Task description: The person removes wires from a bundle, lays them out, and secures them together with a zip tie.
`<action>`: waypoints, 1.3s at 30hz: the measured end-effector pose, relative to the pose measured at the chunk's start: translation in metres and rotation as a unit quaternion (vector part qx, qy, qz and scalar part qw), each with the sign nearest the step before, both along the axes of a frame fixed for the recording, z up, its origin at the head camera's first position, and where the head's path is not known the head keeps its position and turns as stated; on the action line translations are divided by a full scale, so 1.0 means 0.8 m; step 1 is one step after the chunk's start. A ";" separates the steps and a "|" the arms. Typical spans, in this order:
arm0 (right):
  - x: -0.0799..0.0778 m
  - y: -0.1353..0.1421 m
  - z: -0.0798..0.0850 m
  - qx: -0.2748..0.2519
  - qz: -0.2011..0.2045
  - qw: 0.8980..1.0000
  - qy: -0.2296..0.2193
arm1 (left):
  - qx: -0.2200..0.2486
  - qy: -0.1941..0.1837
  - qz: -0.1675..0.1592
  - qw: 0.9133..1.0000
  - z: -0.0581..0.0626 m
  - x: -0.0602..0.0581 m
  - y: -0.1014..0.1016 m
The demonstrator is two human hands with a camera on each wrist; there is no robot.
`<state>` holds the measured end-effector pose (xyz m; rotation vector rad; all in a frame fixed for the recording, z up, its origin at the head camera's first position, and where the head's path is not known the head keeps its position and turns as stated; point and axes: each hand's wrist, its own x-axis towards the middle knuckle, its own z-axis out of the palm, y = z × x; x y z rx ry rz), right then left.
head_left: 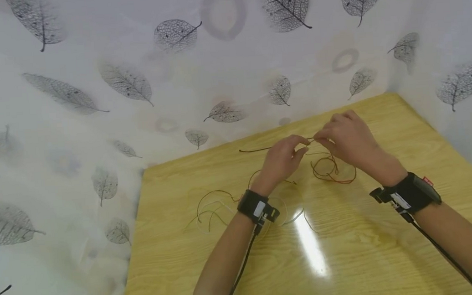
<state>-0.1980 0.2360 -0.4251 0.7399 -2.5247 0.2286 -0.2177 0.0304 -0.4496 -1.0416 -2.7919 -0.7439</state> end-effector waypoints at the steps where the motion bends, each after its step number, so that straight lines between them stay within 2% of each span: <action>1: 0.000 0.000 0.002 0.000 0.003 1.000 0.002 | 0.007 -0.005 0.005 1.000 -0.002 0.000 -0.001; 3: 0.000 0.002 0.004 0.002 0.008 1.000 0.007 | 0.033 -0.022 0.007 0.999 -0.004 0.002 -0.002; 5: -0.001 0.004 0.005 0.004 0.014 1.000 0.013 | 0.074 -0.058 -0.001 0.996 -0.005 0.004 -0.003; 7: -0.001 0.004 0.005 0.000 0.021 1.000 0.021 | 0.121 -0.101 -0.016 0.987 -0.005 0.006 -0.002; 9: -0.001 0.004 0.005 -0.004 0.025 0.999 0.029 | 0.150 -0.123 -0.027 0.981 -0.005 0.007 0.000; 11: -0.003 0.001 0.004 -0.004 0.028 0.999 0.031 | 0.150 -0.122 -0.021 0.981 -0.002 0.008 -0.003; 13: -0.004 0.000 0.003 -0.001 0.026 0.999 0.023 | 0.133 -0.109 -0.009 0.985 0.000 0.010 -0.011; 16: -0.005 0.005 0.002 0.007 0.021 1.000 0.013 | 0.108 -0.099 0.010 0.989 0.006 0.013 -0.030; 21: -0.007 0.024 0.002 0.002 0.011 0.999 0.031 | 0.086 -0.086 0.039 0.992 0.015 0.016 -0.083; 26: -0.011 0.037 0.000 0.000 -0.016 1.000 0.027 | 0.085 -0.044 0.069 0.993 0.018 0.022 -0.154; 29: -0.013 0.037 -0.003 -0.003 -0.016 0.999 0.032 | 0.091 -0.018 0.088 0.992 0.015 0.028 -0.195; 32: -0.013 0.033 -0.007 -0.005 -0.005 0.999 0.037 | 0.098 -0.009 0.113 0.989 0.008 0.038 -0.232; 39: -0.008 0.022 -0.018 -0.014 0.015 0.999 0.032 | 0.090 0.016 0.161 0.983 -0.007 0.062 -0.301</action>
